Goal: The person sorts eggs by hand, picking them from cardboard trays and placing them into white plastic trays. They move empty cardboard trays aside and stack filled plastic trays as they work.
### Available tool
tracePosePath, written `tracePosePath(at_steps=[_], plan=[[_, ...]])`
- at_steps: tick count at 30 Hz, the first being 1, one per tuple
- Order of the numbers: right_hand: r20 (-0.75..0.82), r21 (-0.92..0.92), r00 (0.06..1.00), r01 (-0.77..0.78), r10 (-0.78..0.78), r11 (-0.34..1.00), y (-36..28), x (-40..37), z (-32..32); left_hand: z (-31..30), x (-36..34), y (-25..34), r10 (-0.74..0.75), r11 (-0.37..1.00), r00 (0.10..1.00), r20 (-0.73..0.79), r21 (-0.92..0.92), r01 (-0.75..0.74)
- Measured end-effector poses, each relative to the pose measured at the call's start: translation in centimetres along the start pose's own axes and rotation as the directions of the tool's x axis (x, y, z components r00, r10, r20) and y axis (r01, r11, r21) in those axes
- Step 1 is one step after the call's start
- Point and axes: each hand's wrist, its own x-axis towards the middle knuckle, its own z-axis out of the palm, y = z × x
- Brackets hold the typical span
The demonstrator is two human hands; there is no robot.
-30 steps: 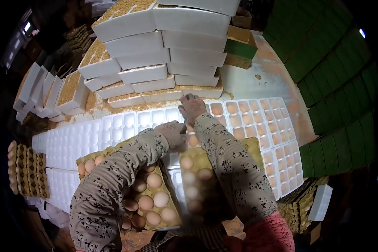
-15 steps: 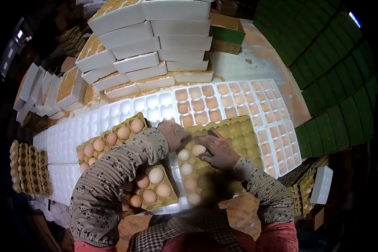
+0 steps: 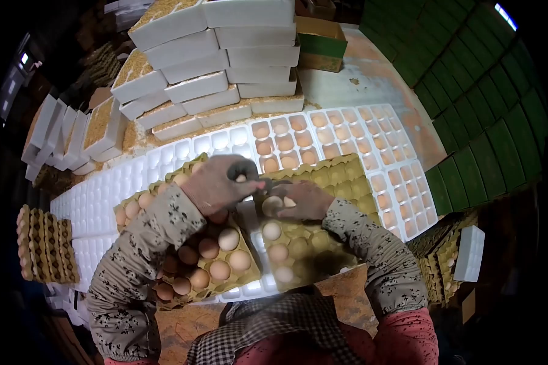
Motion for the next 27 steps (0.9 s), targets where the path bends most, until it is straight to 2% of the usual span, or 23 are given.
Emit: tracePosePath(at_steps=[1,2,3,4,5,6,7,8,9,10,11,12,13,15,17,19,20,21,22,23,25,26,27], plan=[[-0.161,0.326,0.986,0.096,-0.045,0.941,1.6,-1.4,-0.1,1.6,-0.8,1.0,0.078,0.922,0.994,0.083,0.372,-0.103],[-0.106,0.746,0.991,0.022,0.086,0.666,2.2,-3.2,-0.5,3.9,-1.4,1.0,0.100,0.865,0.984,0.148,0.476,-0.159],[0.003,0.975,0.985,-0.042,0.175,0.219,2.2,-5.0,-0.7,6.1,-1.6,0.6,0.115,0.793,0.970,0.212,0.569,-0.218],[-0.142,0.976,0.976,0.110,0.167,0.189,0.7,-6.6,-1.0,8.0,-1.1,0.3,0.118,0.797,0.969,0.216,0.562,-0.222],[-0.141,0.976,0.975,0.107,0.174,0.188,0.9,-7.7,-0.6,9.7,-0.4,-0.2,0.006,0.717,0.955,0.297,0.664,-0.211],[-0.243,0.740,0.970,0.188,-0.003,0.646,1.3,-8.6,-0.2,10.8,0.3,-0.8,-0.114,0.619,0.928,0.355,0.756,-0.214],[-0.237,0.302,0.949,0.275,-0.207,0.913,1.3,-9.4,0.4,11.6,0.9,-1.6,-0.112,0.621,0.927,0.358,0.754,-0.216],[-0.066,0.718,0.978,-0.092,0.199,0.690,-2.1,-9.9,0.3,12.2,1.5,-2.4,-0.104,0.637,0.936,0.336,0.745,-0.197],[0.263,0.897,0.846,-0.391,0.465,0.204,-6.0,-10.2,0.7,12.6,1.8,-2.8,-0.098,0.653,0.944,0.315,0.736,-0.178],[0.267,0.898,0.843,-0.394,0.468,0.198,-6.5,-10.6,4.2,11.3,1.8,-1.6,-0.125,0.650,0.922,0.366,0.733,-0.203],[-0.004,0.473,0.894,-0.392,0.447,0.789,-5.9,-11.1,8.7,9.7,1.7,-0.4,-0.125,0.649,0.921,0.370,0.732,-0.206],[-0.184,-0.236,0.953,-0.282,0.242,0.930,-5.6,-11.0,10.9,8.0,1.5,0.6,-0.142,0.747,0.939,0.314,0.656,-0.106],[-0.190,-0.238,0.952,-0.280,0.238,0.930,-6.4,-10.7,10.5,6.3,1.6,0.9,-0.166,0.826,0.952,0.257,0.563,-0.007],[-0.169,-0.372,0.985,-0.096,0.034,0.923,-8.5,-10.2,8.6,2.7,2.3,-1.3,0.017,0.975,0.997,0.071,0.222,-0.032],[-0.137,-0.333,0.990,-0.060,0.015,0.941,-7.9,-10.5,7.4,-2.1,2.7,-2.7,-0.045,0.950,0.999,-0.007,-0.309,0.041],[-0.196,-0.222,0.977,0.037,-0.082,0.974,-7.0,-10.2,5.4,-6.1,2.7,-3.9,0.007,0.971,0.980,-0.197,-0.233,-0.054],[-0.195,-0.230,0.976,0.053,-0.100,0.972,-6.7,-9.4,3.4,-7.7,2.5,-3.1,-0.104,0.982,0.975,-0.194,-0.178,0.069],[-0.187,-0.083,0.982,-0.002,-0.013,0.997,-6.4,-8.2,0.5,-8.8,2.0,-2.3,-0.216,0.973,0.956,-0.199,-0.125,0.194],[-0.163,0.069,0.984,-0.065,0.075,0.995,-6.0,-6.5,-1.9,-9.3,2.2,-3.2,-0.133,0.991,0.962,-0.238,-0.037,0.128],[-0.182,0.020,0.979,-0.086,0.088,0.996,-5.7,-4.2,-3.6,-9.5,2.7,-3.9,-0.137,0.991,0.958,-0.251,-0.035,0.132],[-0.233,0.000,0.969,-0.087,0.085,0.996,-4.4,1.6,-5.6,-9.8,4.2,-5.2,-0.126,0.929,0.957,-0.261,0.308,0.206],[-0.331,-0.119,0.943,-0.071,0.028,0.990,-2.9,4.7,-5.3,-9.8,4.7,-6.3,-0.102,0.882,0.952,-0.289,0.416,0.221],[-0.327,-0.204,0.941,-0.163,0.090,0.965,-2.6,7.7,-5.3,-9.9,5.5,-7.0,-0.187,0.853,0.947,-0.260,0.436,0.288]])
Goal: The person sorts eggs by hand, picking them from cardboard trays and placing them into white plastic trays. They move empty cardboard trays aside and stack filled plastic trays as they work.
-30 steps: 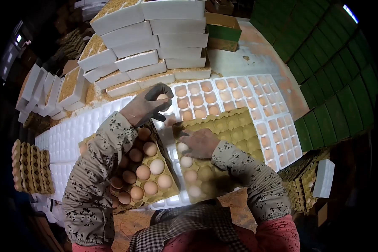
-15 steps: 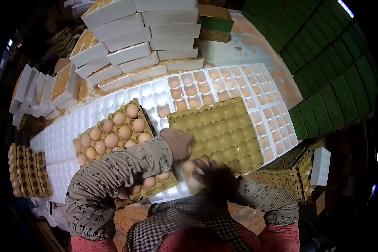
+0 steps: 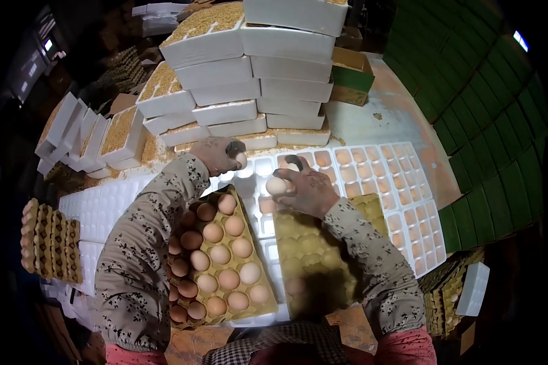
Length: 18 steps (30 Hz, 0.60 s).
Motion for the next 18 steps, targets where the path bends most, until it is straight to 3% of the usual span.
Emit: tracePosePath(at_steps=[2,4,7,9,10,12,13,14,15,16,17,18], plan=[[0.124,-0.194,0.992,-0.009,0.033,0.981,0.6,4.8,3.2,1.9,1.8,-1.9,0.041,0.994,0.997,0.066,0.100,-0.047],[0.323,-0.345,0.946,0.139,-0.022,0.928,3.2,7.9,8.8,3.5,3.0,-2.4,-0.006,0.998,0.974,0.226,0.069,-0.010],[0.280,-0.245,0.959,0.033,0.038,0.969,2.4,9.6,7.7,6.9,4.9,-4.0,0.052,0.972,0.936,0.348,0.198,-0.128],[-0.025,0.255,0.989,-0.134,0.145,0.958,2.1,10.4,6.5,7.7,6.1,-4.9,0.023,0.974,0.906,0.424,0.195,-0.116],[-0.021,0.253,0.989,-0.136,0.146,0.958,2.6,11.2,6.9,8.0,6.7,-5.4,0.024,0.975,0.905,0.425,0.190,-0.115],[0.316,-0.073,0.944,-0.079,0.098,0.994,3.0,13.2,7.2,8.1,7.8,-6.1,-0.025,0.999,0.999,0.047,-0.028,0.026],[0.326,-0.147,0.938,-0.075,0.120,0.986,2.6,14.2,7.7,8.2,7.7,-6.7,-0.015,0.999,0.996,-0.084,-0.045,0.011],[0.322,-0.144,0.939,-0.077,0.121,0.986,1.6,14.5,7.7,8.7,7.5,-7.5,-0.012,0.999,0.996,-0.083,-0.040,0.009],[0.089,0.062,0.992,-0.091,0.085,0.994,0.6,14.7,7.8,9.7,7.6,-8.8,-0.042,0.998,0.999,-0.022,0.053,0.043],[-0.150,0.262,0.984,-0.054,0.096,0.963,-0.3,14.9,8.1,10.5,7.9,-10.1,-0.077,0.987,0.996,0.039,0.146,0.070],[-0.162,0.188,0.986,-0.017,0.048,0.982,-0.3,15.8,10.0,11.4,8.1,-11.5,-0.079,0.983,0.986,0.147,0.175,0.053],[-0.165,0.114,0.986,0.014,0.005,0.993,-0.9,16.1,11.4,11.3,7.8,-12.4,-0.043,0.995,0.993,0.106,0.094,0.033]])
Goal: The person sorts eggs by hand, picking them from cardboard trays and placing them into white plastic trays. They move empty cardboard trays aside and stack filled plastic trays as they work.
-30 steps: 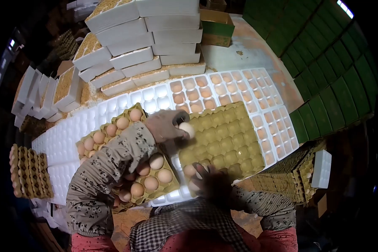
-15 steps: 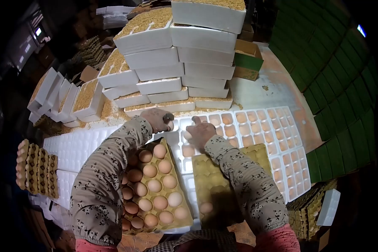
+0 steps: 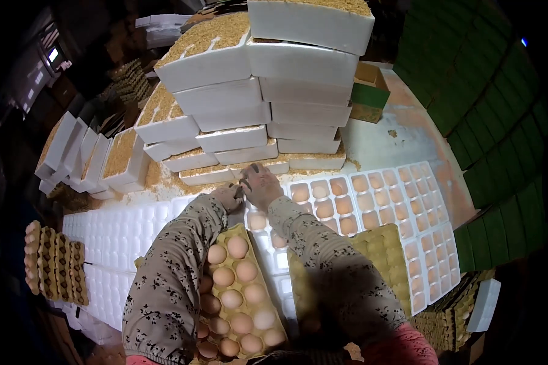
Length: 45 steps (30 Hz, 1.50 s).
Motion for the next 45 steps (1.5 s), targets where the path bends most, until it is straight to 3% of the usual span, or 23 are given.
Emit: tracePosePath(at_steps=[1,4,5,7,8,9,12,14,18,19,20,22,24,26,28,30,32,35,36,38,40,43,45], plan=[[0.218,-0.108,0.975,-0.009,0.032,0.994,0.0,-0.4,1.4,0.1,0.0,-0.8,0.026,0.996,0.999,-0.041,-0.084,-0.030],[0.258,-0.077,0.960,0.131,-0.107,0.988,-0.4,-4.0,-0.6,-3.5,-4.3,-1.0,0.031,0.988,0.986,-0.166,-0.142,-0.055],[0.296,0.066,0.953,0.047,-0.064,0.997,-1.3,-5.3,-3.1,-4.7,-6.3,-1.1,0.029,0.974,0.981,-0.193,-0.216,-0.072],[0.231,0.244,0.951,0.147,-0.205,0.959,-2.5,-11.1,-9.2,-6.8,-10.8,-1.8,-0.011,0.847,0.994,-0.110,-0.530,-0.049],[0.386,0.190,0.896,0.158,-0.221,0.969,-3.5,-14.1,-12.3,-7.2,-13.1,-1.9,-0.006,0.717,0.994,-0.106,-0.693,-0.070],[0.297,0.202,0.869,0.348,-0.396,0.915,-2.5,-18.1,-12.4,-7.6,-15.0,-2.3,-0.046,0.659,0.997,-0.067,-0.751,-0.020],[0.288,-0.151,0.814,0.558,-0.504,0.816,-2.8,-27.8,-11.1,-6.8,-18.0,-4.2,-0.046,0.564,0.988,-0.148,-0.820,-0.096],[0.198,-0.202,0.856,0.512,-0.478,0.835,-4.0,-30.2,-10.7,-7.0,-18.7,-3.6,-0.024,0.520,0.983,-0.180,-0.842,-0.141],[0.289,-0.199,0.879,0.443,-0.379,0.874,-4.6,-31.2,-12.1,-7.4,-20.4,-0.6,0.020,0.414,0.967,-0.252,-0.879,-0.238],[0.289,-0.005,0.950,0.122,-0.116,0.992,-5.7,-29.9,-14.0,-7.3,-20.9,0.3,0.051,0.377,0.961,-0.270,-0.886,-0.269],[0.345,0.182,0.926,-0.224,0.151,0.957,-6.4,-28.3,-15.4,-7.7,-21.6,1.5,0.078,0.389,0.961,-0.264,-0.880,-0.273],[0.114,0.159,0.993,-0.034,0.015,0.987,-6.2,-24.0,-14.2,-8.0,-22.4,3.7,0.138,0.359,0.945,-0.295,-0.875,-0.326],[0.046,-0.137,0.970,0.242,-0.238,0.961,-4.5,-18.9,-10.1,-8.2,-23.2,6.2,0.179,0.355,0.922,-0.345,-0.851,-0.387],[0.229,-0.253,0.961,0.214,-0.157,0.943,-4.3,-15.7,-6.6,-8.6,-24.4,8.6,0.187,0.368,0.915,-0.357,-0.838,-0.402],[0.628,-0.468,0.775,0.308,0.067,0.828,-4.0,-13.8,-3.5,-8.6,-25.5,9.7,0.192,0.372,0.921,-0.340,-0.843,-0.389],[0.686,-0.466,0.717,0.300,0.125,0.832,-5.6,-14.0,-4.8,-9.0,-26.7,10.2,0.217,0.388,0.929,-0.299,-0.847,-0.364],[0.603,-0.315,0.796,0.179,0.050,0.932,-5.6,-16.1,-6.9,-8.2,-28.0,9.8,0.187,0.424,0.937,-0.295,-0.836,-0.348],[-0.028,-0.344,0.999,0.006,-0.016,0.939,-2.5,-22.8,-12.9,-6.8,-32.8,10.1,0.235,0.479,0.899,-0.369,-0.761,-0.437],[-0.243,-0.412,0.970,-0.119,0.017,0.904,-0.9,-25.7,-15.5,-6.5,-35.0,10.5,0.276,0.489,0.895,-0.350,-0.751,-0.444],[-0.455,-0.444,0.844,-0.492,0.285,0.749,4.4,-32.2,-17.7,-6.1,-38.9,11.7,0.423,0.408,0.905,-0.045,-0.883,-0.234],[-0.182,-0.338,0.689,-0.714,0.701,0.614,8.2,-37.8,-17.8,-3.7,-39.8,14.3,0.494,0.327,0.866,0.082,-0.940,-0.097],[0.011,-0.213,0.617,-0.767,0.787,0.605,6.9,-40.5,-18.3,1.4,-38.2,18.7,0.508,0.192,0.851,0.135,-0.980,0.041],[-0.037,0.271,0.668,-0.709,0.743,0.651,9.5,-41.7,-18.2,3.8,-37.0,20.9,0.478,0.089,0.868,0.136,-0.990,0.106]])
